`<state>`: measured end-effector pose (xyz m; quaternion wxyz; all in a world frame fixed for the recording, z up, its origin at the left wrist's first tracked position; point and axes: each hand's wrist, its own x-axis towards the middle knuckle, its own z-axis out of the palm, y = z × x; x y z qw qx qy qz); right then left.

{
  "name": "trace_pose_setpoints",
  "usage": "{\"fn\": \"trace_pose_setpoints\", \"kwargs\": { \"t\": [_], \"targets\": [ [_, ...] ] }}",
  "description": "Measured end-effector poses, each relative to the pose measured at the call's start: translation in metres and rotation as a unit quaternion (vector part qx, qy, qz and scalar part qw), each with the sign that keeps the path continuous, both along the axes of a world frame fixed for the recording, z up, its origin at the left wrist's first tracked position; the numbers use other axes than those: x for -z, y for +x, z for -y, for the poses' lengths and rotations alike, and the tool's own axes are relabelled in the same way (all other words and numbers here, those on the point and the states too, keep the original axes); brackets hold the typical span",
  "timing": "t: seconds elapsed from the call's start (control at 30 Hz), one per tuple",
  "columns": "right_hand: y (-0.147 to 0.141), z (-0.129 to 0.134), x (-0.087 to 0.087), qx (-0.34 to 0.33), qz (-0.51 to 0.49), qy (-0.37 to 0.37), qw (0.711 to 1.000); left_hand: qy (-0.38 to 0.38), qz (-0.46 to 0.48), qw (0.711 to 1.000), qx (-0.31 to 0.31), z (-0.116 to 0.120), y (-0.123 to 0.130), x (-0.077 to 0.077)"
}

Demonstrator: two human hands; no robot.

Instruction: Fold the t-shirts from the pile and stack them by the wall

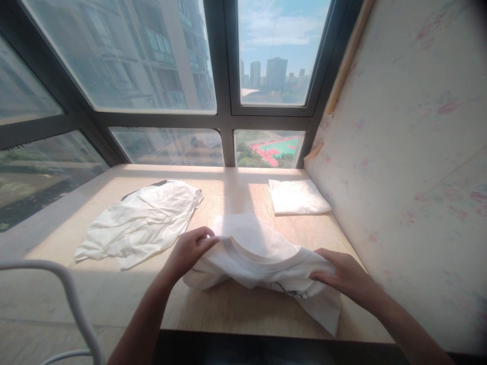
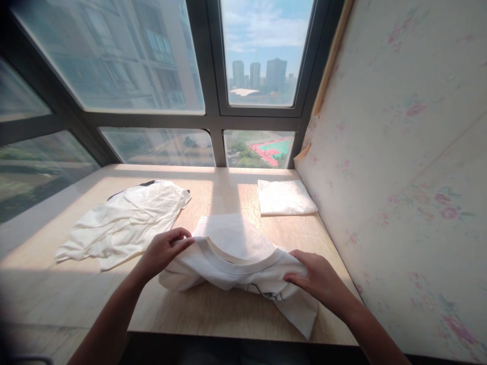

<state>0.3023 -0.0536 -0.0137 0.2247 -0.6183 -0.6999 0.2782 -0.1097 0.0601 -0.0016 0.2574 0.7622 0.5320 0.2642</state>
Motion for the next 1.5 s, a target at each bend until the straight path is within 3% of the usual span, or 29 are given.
{"fn": "trace_pose_setpoints", "kwargs": {
  "t": [0.23, 0.47, 0.63, 0.8, 0.97, 1.1, 1.23, 1.4, 1.5],
  "targets": [
    [0.012, 0.002, -0.028, -0.045, -0.079, -0.078, 0.993, -0.068, 0.034, 0.994, 0.084, -0.004, -0.016, -0.01],
    [0.012, 0.005, -0.027, -0.078, -0.045, -0.07, 0.993, -0.013, 0.056, 0.998, 0.023, -0.009, -0.02, -0.015],
    [0.017, 0.004, -0.023, -0.055, -0.069, -0.035, 0.995, 0.045, 0.081, 0.995, -0.04, -0.011, -0.017, -0.011],
    [0.019, 0.004, -0.032, -0.058, -0.052, -0.039, 0.996, 0.02, 0.076, 0.997, 0.017, -0.009, -0.012, -0.019],
    [0.013, 0.005, -0.038, -0.075, -0.047, -0.054, 0.995, 0.016, 0.073, 0.997, 0.015, -0.005, 0.004, -0.027],
    [0.01, 0.004, -0.034, -0.082, -0.053, -0.086, 0.991, 0.015, 0.075, 0.997, 0.027, -0.007, 0.013, -0.024],
    [0.01, 0.002, -0.027, -0.083, -0.02, -0.1, 0.991, -0.042, 0.092, 0.993, 0.064, -0.01, 0.009, -0.024],
    [0.008, 0.004, -0.005, -0.145, 0.01, -0.16, 0.976, -0.088, 0.097, 0.982, 0.136, -0.011, -0.002, -0.026],
    [0.003, 0.007, 0.007, -0.144, 0.039, -0.178, 0.973, -0.082, 0.078, 0.983, 0.146, -0.009, -0.005, -0.027]
  ]
}}
